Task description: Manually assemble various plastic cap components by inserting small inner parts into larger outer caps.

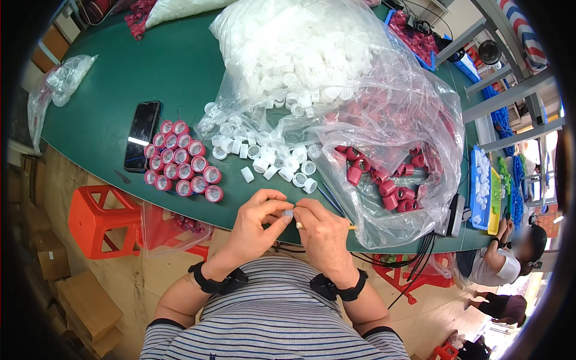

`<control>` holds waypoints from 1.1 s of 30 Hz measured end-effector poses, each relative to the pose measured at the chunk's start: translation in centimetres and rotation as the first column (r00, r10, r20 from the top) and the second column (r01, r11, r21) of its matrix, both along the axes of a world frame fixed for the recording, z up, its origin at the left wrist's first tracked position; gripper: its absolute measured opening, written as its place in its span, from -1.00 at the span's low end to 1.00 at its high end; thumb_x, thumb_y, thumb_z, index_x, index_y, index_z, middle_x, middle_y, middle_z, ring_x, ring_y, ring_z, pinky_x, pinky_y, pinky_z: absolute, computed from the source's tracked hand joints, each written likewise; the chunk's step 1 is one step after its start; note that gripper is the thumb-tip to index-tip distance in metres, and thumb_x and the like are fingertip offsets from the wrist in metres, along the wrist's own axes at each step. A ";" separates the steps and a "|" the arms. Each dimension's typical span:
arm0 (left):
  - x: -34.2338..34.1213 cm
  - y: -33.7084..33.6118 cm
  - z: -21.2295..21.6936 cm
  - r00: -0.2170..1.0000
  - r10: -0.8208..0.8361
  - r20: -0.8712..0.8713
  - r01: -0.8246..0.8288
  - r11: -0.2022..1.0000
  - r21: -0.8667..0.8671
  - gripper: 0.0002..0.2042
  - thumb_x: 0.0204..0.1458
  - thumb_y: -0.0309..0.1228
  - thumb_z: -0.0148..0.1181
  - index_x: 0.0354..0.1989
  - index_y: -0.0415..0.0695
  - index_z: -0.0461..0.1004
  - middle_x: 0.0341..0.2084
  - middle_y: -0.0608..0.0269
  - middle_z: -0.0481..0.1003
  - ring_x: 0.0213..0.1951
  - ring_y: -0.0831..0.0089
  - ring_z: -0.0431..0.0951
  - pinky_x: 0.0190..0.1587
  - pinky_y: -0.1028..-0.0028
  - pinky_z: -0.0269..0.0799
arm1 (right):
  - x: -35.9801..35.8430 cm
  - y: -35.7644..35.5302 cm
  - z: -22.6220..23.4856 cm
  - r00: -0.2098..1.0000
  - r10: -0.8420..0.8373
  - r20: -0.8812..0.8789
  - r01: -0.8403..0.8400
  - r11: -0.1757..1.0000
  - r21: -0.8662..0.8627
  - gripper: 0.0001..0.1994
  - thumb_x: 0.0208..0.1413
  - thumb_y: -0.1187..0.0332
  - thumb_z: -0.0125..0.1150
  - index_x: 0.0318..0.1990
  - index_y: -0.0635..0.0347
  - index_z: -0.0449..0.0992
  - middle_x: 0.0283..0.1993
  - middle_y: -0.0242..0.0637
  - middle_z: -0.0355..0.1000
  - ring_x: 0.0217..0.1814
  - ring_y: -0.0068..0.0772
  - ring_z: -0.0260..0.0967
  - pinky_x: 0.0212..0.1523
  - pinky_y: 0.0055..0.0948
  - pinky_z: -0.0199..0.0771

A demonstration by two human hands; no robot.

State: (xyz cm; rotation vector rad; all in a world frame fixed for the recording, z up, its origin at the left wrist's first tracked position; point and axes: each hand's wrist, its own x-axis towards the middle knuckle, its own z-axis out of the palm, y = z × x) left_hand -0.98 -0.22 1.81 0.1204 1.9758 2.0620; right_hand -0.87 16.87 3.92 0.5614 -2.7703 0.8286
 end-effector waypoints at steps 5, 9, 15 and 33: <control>-0.2 0.2 0.8 0.998 -0.024 -0.052 0.016 0.990 -0.140 -0.81 0.14 -0.63 0.19 -0.08 -0.39 0.53 -0.07 0.19 0.43 -0.22 0.53 0.59 -0.20 0.56 0.58 | -0.1 0.5 -0.6 0.999 0.025 -0.026 -0.029 0.991 -0.132 -0.77 -0.14 0.58 0.38 -0.25 0.22 0.59 -0.15 -0.30 0.53 -0.44 -0.28 0.53 -0.47 -0.37 0.49; 0.0 0.2 -1.3 0.998 0.035 0.047 -0.038 0.997 0.066 -0.81 0.15 -0.57 0.23 -0.09 -0.37 0.52 -0.20 0.19 0.50 -0.30 0.56 0.59 -0.26 0.54 0.59 | -0.3 0.7 1.8 0.975 -0.099 0.200 0.140 0.969 -0.203 -0.76 -0.08 0.53 0.41 -0.20 0.20 0.60 -0.14 -0.28 0.53 -0.46 -0.36 0.52 -0.46 -0.41 0.50; -0.2 -0.1 -0.9 0.979 -0.041 0.197 0.023 0.995 0.094 -0.80 0.21 -0.56 0.16 -0.02 -0.32 0.45 -0.30 0.23 0.56 -0.25 0.59 0.57 -0.24 0.56 0.52 | -0.4 2.0 2.0 0.922 -0.119 0.367 0.208 0.955 -0.212 -0.74 -0.07 0.48 0.43 -0.16 0.19 0.61 -0.14 -0.28 0.53 -0.44 -0.36 0.54 -0.44 -0.40 0.50; -0.2 0.0 -0.6 0.984 -0.047 0.172 0.022 0.989 0.144 -0.82 0.20 -0.59 0.14 -0.05 -0.36 0.46 -0.11 0.21 0.47 -0.20 0.51 0.59 -0.22 0.53 0.54 | 0.3 1.8 0.1 0.915 -0.042 0.401 0.219 0.888 -0.405 -0.87 0.00 0.59 0.34 -0.26 0.28 0.65 -0.24 -0.21 0.60 -0.38 -0.33 0.58 -0.37 -0.45 0.53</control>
